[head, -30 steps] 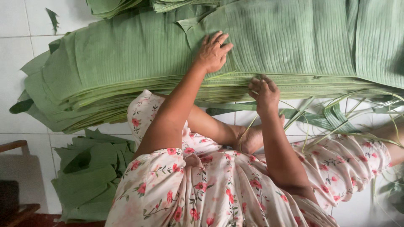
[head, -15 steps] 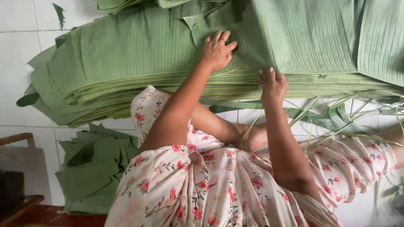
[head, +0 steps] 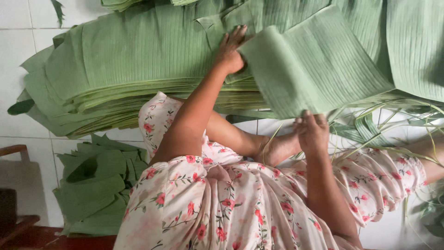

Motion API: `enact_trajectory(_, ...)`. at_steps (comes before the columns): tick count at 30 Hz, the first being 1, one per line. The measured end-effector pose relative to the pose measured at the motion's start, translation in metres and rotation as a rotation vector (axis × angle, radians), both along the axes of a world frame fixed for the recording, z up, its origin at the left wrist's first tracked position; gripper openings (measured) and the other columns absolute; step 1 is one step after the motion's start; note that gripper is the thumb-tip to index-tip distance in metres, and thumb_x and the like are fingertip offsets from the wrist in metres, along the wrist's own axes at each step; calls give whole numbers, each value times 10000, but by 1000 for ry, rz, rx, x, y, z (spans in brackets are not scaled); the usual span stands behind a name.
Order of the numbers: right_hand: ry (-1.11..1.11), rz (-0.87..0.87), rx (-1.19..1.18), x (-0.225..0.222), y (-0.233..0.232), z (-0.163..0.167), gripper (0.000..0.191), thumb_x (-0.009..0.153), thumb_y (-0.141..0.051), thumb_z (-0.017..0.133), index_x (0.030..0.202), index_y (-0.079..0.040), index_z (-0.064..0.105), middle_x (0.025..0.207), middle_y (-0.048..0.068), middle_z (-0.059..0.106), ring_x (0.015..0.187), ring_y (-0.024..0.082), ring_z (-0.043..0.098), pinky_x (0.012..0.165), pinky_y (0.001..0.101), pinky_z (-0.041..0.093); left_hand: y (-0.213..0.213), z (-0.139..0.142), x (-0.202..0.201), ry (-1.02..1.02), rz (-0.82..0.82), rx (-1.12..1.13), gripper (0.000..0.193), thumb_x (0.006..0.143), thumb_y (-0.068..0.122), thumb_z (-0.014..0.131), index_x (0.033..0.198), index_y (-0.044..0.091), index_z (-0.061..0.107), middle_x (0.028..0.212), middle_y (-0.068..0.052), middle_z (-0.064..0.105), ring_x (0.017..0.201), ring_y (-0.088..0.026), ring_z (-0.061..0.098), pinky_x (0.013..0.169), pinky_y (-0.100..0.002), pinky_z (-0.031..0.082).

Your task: The person sits on the floor and repeatedly picks up large green banana leaves from a pile, folds them in half, and places them onto a growing stack. The person handles the leaves one at a time, smoothing them before stacking.

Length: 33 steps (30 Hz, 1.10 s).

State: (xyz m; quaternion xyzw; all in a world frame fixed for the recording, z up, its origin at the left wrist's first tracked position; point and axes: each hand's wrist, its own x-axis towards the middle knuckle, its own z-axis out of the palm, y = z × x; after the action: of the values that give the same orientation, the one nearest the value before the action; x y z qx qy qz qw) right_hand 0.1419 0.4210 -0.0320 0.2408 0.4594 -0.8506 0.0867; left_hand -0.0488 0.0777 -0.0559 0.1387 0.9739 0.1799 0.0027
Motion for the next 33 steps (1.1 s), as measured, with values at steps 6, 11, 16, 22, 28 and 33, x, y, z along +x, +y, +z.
enact_trajectory(6, -111, 212, 138, -29, -90, -42, 243, 1012, -149, 707, 1068, 74, 626, 967, 183, 692, 851, 280, 729, 738, 368, 645, -12, 10, 8, 440, 444, 352, 486, 1052, 221, 614, 1514, 139, 487, 1622, -116, 416, 1521, -345, 376, 1283, -538, 370)
enact_trajectory(11, -103, 354, 76, -39, -110, -46, 215, 997, -125, 675, 1033, 73, 600, 992, 176, 725, 933, 301, 768, 790, 419, 650, 44, 6, 41, 244, -249, 101, 450, 862, 237, 672, 1309, 189, 649, 1527, -134, 455, 1422, -373, 413, 1117, -558, 357)
enact_trajectory(16, -130, 179, 67, -63, -43, -28, 160, 995, -149, 593, 1050, 0, 605, 931, 159, 716, 838, 285, 759, 752, 413, 638, 60, -3, 42, 139, -309, -17, 490, 887, 290, 644, 1376, 264, 648, 1482, -88, 488, 1395, -316, 413, 1130, -592, 318)
enact_trajectory(22, 26, -22, 233, -82, -18, -28, 158, 1072, -131, 658, 1074, 20, 612, 953, 107, 638, 807, 201, 681, 762, 358, 638, 64, -2, 37, 13, -295, -107, 535, 910, 432, 595, 1425, 286, 599, 1515, -109, 445, 1384, -332, 361, 1106, -621, 298)
enact_trajectory(28, 81, -58, 215, -51, -20, -40, 173, 1035, -109, 617, 1169, -2, 642, 1073, 72, 670, 931, 192, 668, 837, 349, 603, 64, 16, 38, -115, -248, -186, 592, 928, 541, 565, 1491, 360, 531, 1612, -142, 343, 1494, -384, 247, 1160, -642, 224)
enact_trajectory(33, -1, -111, -27, 10, -7, -23, 90, 1076, -71, 620, 1062, -17, 549, 1077, 103, 647, 995, 267, 696, 906, 430, 615, 59, 32, 44, -299, -127, -251, 707, 951, 728, 458, 1564, 379, 400, 1668, 25, 260, 1561, -373, 98, 1110, -866, 12)
